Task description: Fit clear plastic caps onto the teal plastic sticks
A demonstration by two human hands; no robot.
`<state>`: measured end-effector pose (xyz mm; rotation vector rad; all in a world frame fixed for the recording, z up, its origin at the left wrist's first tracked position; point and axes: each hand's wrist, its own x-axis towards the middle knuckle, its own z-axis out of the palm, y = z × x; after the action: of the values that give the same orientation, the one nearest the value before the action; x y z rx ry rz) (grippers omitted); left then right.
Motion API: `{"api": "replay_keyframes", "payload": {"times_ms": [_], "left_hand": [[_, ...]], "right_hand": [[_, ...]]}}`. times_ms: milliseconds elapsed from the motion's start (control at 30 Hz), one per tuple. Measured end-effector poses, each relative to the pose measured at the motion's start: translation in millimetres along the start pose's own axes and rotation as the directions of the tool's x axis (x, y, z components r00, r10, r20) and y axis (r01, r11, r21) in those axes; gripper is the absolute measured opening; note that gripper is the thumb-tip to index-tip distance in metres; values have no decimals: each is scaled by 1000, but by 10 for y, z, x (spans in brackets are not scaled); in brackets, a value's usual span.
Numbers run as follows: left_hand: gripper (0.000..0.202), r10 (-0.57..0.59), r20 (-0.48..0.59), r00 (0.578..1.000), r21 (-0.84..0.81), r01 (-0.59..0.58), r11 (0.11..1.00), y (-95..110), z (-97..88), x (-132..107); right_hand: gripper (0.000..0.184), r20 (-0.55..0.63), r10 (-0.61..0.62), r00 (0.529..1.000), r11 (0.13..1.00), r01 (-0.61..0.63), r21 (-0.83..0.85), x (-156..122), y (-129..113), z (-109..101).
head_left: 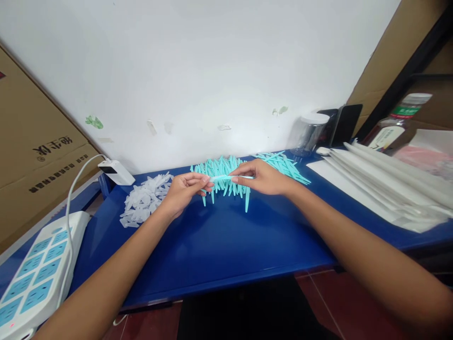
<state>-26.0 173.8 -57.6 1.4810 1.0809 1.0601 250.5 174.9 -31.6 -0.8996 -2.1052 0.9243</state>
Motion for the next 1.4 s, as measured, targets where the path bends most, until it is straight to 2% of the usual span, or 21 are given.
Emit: {"api": "replay_keyframes", "payload": {"times_ms": [233, 300, 333, 367, 400, 433, 467, 500, 567, 633, 667, 733, 767, 867, 933, 1033, 1200, 1400], "left_hand": [[39, 44, 134, 990, 68, -54, 996, 6, 148, -87], [42, 100, 112, 989, 207, -121, 971, 23, 105, -63], [44, 148, 79, 986, 338, -166, 927, 35, 48, -39], [45, 204, 45, 978, 495, -199, 846, 49, -31, -9], [45, 265, 14, 964, 660, -208, 722, 62, -132, 24], [44, 296, 3, 955, 802, -179, 570, 74, -247, 57], [40, 295, 3, 956, 895, -134, 425, 82, -371, 89], [38, 279, -7, 960, 948, -82, 308, 86, -495, 116], [36, 218, -52, 975, 990, 22, 138, 79, -714, 156], [39, 147, -88, 985, 996, 84, 31, 53, -864, 177], [42, 122, -100, 987, 995, 101, -2, 34, -912, 182], [48, 92, -125, 988, 991, 129, -39, -13, -965, 186], [51, 75, -137, 988, 989, 140, -49, -40, -978, 187], [54, 13, -154, 988, 987, 155, -51, -120, -1009, 198], [51, 5, -143, 990, 989, 143, -40, -165, -1032, 218], [41, 10, -121, 993, 993, 121, -7, -209, -1059, 259], [23, 4, -86, 996, 994, 86, 65, -213, -1041, 292], [23, 25, -79, 997, 997, 78, 29, -154, -963, 266]], "right_hand": [[41, 95, -44, 995, 999, 46, -25, 0, 12, 68], [39, 54, 2, 999, 995, 4, -101, 8, 61, -4], [38, -16, 35, 999, 982, -37, -183, 10, 106, -68], [36, -113, 68, 991, 954, -98, -284, 8, 165, -147], [35, -251, 89, 964, 896, -188, -402, 3, 236, -237], [35, -388, 109, 915, 798, -313, -515, -8, 315, -331], [36, -474, 146, 868, 688, -434, -581, -21, 394, -420], [36, -516, 195, 834, 587, -521, -619, -38, 469, -498], [36, -545, 267, 795, 420, -605, -676, -67, 580, -600], [38, -573, 237, 785, 328, -619, -713, -81, 617, -616], [41, -584, 207, 785, 321, -618, -717, -78, 605, -593], [46, -575, 217, 789, 381, -611, -694, -57, 533, -491], [49, -531, 272, 802, 431, -595, -678, -42, 480, -419], [58, -259, 462, 848, 559, -506, -657, 5, 310, -167], [57, -159, 485, 860, 584, -454, -673, 23, 229, -20], [48, -126, 495, 860, 584, -436, -684, 26, 194, 97], [35, -129, 528, 839, 553, -455, -697, 9, 259, 109], [35, -97, 544, 834, 563, -448, -695, 17, 218, 46]]}}
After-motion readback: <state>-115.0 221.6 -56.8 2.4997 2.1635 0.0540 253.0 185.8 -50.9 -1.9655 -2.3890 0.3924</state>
